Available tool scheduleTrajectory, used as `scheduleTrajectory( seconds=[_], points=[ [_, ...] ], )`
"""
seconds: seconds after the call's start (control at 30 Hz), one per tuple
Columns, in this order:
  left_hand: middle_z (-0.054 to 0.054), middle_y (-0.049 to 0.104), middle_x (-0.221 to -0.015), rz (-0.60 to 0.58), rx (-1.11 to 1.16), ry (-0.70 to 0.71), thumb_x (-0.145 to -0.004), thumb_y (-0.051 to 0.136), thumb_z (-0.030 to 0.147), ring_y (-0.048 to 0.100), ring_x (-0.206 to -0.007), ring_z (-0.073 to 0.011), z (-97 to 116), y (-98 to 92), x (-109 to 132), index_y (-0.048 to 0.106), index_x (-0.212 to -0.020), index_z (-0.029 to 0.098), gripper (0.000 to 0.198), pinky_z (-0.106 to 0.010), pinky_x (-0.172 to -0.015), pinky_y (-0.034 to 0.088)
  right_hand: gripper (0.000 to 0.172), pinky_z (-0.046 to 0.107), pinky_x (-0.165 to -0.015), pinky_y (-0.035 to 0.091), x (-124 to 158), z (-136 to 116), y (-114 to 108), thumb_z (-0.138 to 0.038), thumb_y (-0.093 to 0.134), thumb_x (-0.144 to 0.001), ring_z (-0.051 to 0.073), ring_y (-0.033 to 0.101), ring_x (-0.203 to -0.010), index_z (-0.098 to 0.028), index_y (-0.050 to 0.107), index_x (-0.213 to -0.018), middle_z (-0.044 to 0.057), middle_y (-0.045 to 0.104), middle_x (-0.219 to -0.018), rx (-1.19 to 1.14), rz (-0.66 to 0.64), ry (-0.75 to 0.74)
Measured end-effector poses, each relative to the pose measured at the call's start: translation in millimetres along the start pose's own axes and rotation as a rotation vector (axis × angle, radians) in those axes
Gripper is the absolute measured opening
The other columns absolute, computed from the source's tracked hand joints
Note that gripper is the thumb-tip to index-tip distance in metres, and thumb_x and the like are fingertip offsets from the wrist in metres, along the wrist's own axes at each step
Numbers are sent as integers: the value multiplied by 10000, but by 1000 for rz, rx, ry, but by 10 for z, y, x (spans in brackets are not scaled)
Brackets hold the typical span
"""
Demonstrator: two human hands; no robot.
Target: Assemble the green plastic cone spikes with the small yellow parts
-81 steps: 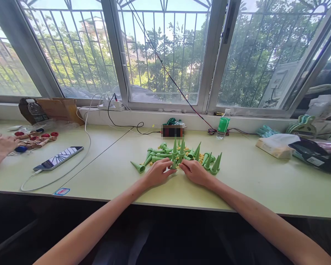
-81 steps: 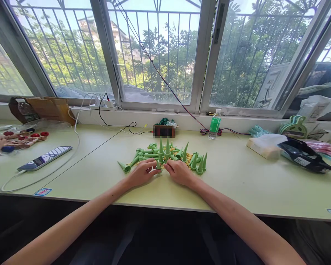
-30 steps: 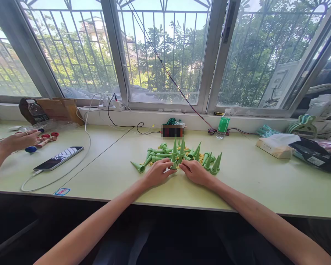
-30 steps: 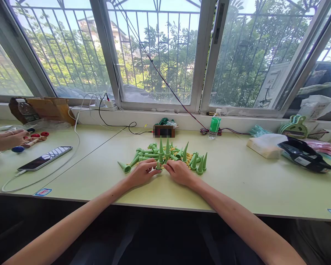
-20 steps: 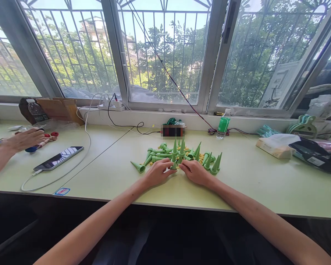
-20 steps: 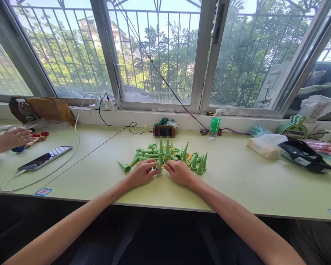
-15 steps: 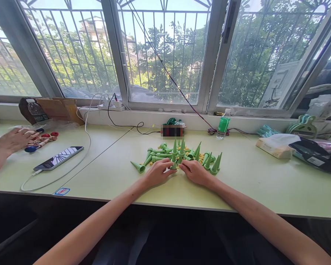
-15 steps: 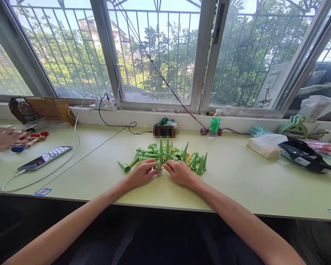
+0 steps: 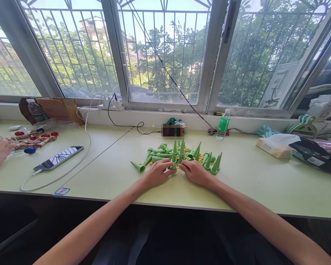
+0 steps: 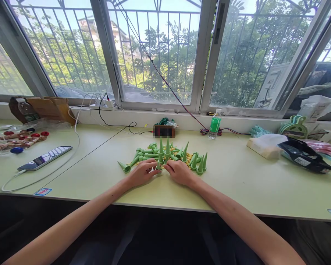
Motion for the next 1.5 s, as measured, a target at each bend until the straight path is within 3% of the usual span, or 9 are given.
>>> scheduleTrajectory(
  seconds=[0.6, 1.5],
  points=[
    [-9, 549, -768, -8, -9, -7, -961, 566, 356, 483, -631, -117, 14, 0, -7, 664, -838, 176, 239, -241, -586, 360, 335, 255, -596, 311, 1, -6, 7, -322, 439, -1043, 128, 487, -584, -197, 551, -753, -11, 558, -654, -5, 0, -5],
    [-6, 541, -758, -7, 3, 3, -955, 574, 344, 474, -625, -114, -14, 13, -4, 628, -783, 174, 248, -236, -590, 371, 329, 256, -594, 308, 7, 3, 9, -323, 438, -1043, 129, 494, -586, -199, 564, -766, -10, 562, -655, 0, -7, -3]
  ],
)
Point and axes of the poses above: each hand's wrist, its own x-axis away from the middle knuckle, its own y-axis out of the palm, z = x × y, the point moved 5 cm from there along -x, towards the middle knuckle
